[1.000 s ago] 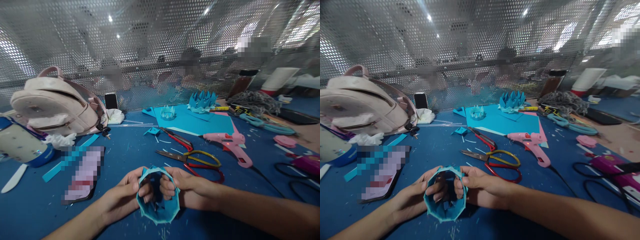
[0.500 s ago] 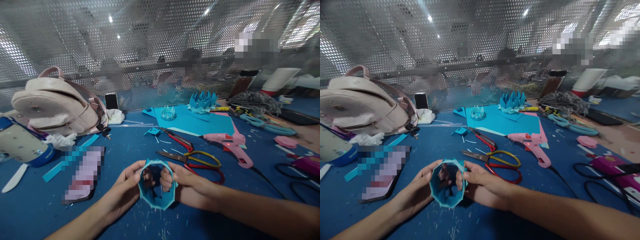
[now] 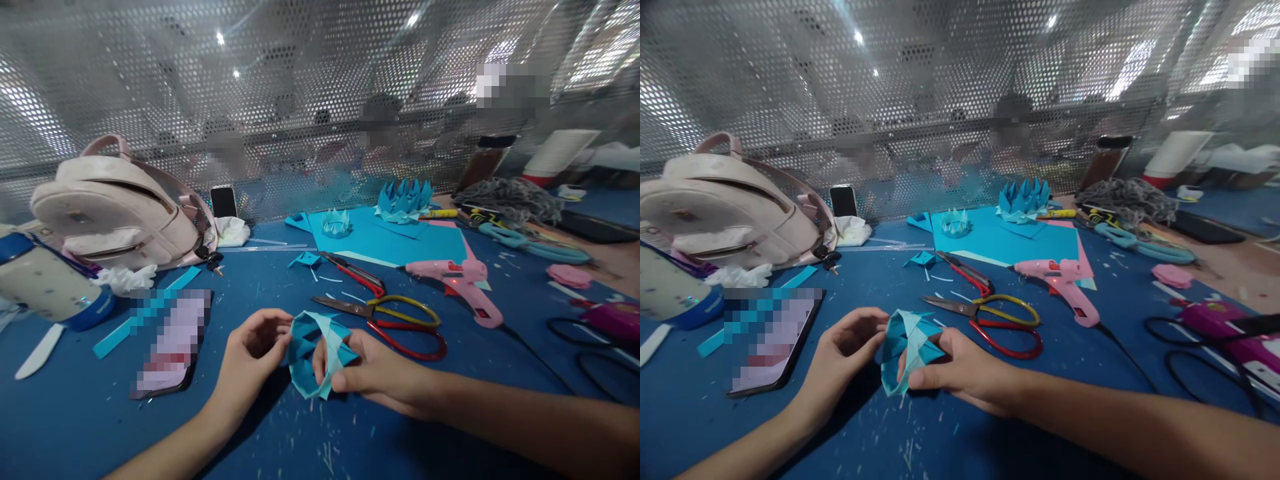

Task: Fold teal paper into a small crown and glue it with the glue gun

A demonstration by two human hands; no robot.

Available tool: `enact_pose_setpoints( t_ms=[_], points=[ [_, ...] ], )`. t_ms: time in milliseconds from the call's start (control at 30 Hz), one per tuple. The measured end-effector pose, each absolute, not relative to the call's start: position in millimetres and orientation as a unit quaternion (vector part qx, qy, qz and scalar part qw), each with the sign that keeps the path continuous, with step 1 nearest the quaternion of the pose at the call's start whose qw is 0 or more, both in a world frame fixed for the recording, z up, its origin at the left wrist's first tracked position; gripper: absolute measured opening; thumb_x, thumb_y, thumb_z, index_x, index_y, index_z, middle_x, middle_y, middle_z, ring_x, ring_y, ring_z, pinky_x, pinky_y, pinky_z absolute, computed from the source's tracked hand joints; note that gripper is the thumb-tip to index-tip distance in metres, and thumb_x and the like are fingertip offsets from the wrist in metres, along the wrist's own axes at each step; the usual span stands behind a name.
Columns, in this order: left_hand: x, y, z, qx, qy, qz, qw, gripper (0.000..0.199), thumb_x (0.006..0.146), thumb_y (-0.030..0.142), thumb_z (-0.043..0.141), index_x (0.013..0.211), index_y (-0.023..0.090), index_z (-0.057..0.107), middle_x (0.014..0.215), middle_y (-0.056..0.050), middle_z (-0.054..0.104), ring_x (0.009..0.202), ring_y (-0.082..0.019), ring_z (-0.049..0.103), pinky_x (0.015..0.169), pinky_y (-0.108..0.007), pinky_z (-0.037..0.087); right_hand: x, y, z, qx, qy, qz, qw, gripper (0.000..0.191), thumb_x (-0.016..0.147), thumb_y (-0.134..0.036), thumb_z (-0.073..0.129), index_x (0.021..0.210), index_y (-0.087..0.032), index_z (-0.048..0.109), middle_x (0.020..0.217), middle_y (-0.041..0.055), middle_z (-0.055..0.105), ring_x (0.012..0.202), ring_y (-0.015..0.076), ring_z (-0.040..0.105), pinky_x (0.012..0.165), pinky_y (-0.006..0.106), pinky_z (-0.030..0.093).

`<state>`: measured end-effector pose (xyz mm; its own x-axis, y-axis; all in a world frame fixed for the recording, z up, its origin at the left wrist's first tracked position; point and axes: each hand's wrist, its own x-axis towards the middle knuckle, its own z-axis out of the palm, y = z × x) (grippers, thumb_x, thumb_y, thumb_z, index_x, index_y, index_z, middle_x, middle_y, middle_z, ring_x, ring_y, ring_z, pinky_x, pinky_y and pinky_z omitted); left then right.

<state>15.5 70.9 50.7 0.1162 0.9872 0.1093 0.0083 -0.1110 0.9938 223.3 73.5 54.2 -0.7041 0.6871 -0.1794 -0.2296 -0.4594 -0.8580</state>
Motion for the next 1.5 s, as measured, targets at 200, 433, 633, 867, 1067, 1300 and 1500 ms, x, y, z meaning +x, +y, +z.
enact_pose_setpoints(
  t_ms=[200,433,633,867,1067,1300,1500],
  points=[
    [13.6,68.7,48.2,0.573,0.441,0.510,0.466,0.016,0.081,0.025,0.070,0.095,0.019,0.066,0.083,-0.001,0.067,0.077,-0.013,0.063,0.070,-0.020,0.051,220.5,70.0,58.1,-0.287,-0.445,0.804,0.269,0.035,0.061,-0.028,0.089,0.082,-0.012,0.067,0.077,0.0005,0.065,0.070,0.0101,0.059,0.069,0.023,0.045],
    [11.4,66.0,49.3,0.628,0.430,0.506,0.406,0.009,0.086,0.025,0.066,0.089,0.019,0.072,0.091,-0.003,0.066,0.082,-0.015,0.063,0.072,-0.022,0.049,219.0,66.8,61.0,-0.256,-0.452,0.808,0.278,0.032,0.063,-0.026,0.088,0.083,-0.014,0.066,0.080,-0.0005,0.065,0.074,0.0098,0.060,0.073,0.024,0.046],
    [10.6,63.8,48.3,0.637,0.427,0.519,0.377,0.008,0.085,0.023,0.067,0.084,0.019,0.074,0.088,-0.003,0.067,0.083,-0.016,0.063,0.071,-0.023,0.049,220.0,65.9,60.5,-0.244,-0.470,0.802,0.277,0.030,0.065,-0.026,0.086,0.084,-0.013,0.067,0.080,0.0000,0.065,0.074,0.0093,0.059,0.071,0.022,0.046],
    [12.1,62.4,49.8,0.640,0.427,0.525,0.365,0.008,0.084,0.025,0.068,0.081,0.019,0.072,0.084,-0.003,0.066,0.080,-0.015,0.061,0.069,-0.023,0.047,220.3,63.5,61.7,-0.229,-0.477,0.800,0.281,0.030,0.067,-0.025,0.086,0.087,-0.013,0.067,0.082,-0.0001,0.065,0.076,0.0090,0.059,0.074,0.022,0.047],
    [11.2,62.2,51.0,0.644,0.422,0.518,0.373,0.012,0.079,0.028,0.071,0.075,0.016,0.070,0.078,-0.003,0.064,0.073,-0.016,0.059,0.065,-0.024,0.046,220.7,60.6,61.1,-0.229,-0.477,0.798,0.288,0.030,0.066,-0.023,0.087,0.086,-0.012,0.068,0.082,0.0008,0.067,0.077,0.0096,0.062,0.077,0.022,0.048],
    [10.3,62.2,49.2,0.617,0.442,0.517,0.396,0.021,0.077,0.035,0.073,0.077,0.014,0.070,0.075,-0.003,0.067,0.070,-0.016,0.061,0.065,-0.024,0.047,217.5,57.4,57.3,-0.210,-0.436,0.814,0.323,0.036,0.070,-0.023,0.085,0.100,-0.012,0.069,0.086,0.0019,0.070,0.083,0.0108,0.066,0.083,0.023,0.049],
    [12.0,59.6,51.2,0.608,0.441,0.523,0.403,0.024,0.076,0.038,0.074,0.081,0.015,0.075,0.081,-0.005,0.071,0.077,-0.019,0.064,0.070,-0.026,0.050,217.3,56.2,55.8,-0.202,-0.444,0.808,0.330,0.039,0.071,-0.027,0.085,0.102,-0.011,0.068,0.088,0.0044,0.071,0.086,0.0134,0.067,0.088,0.028,0.048]
  ],
)
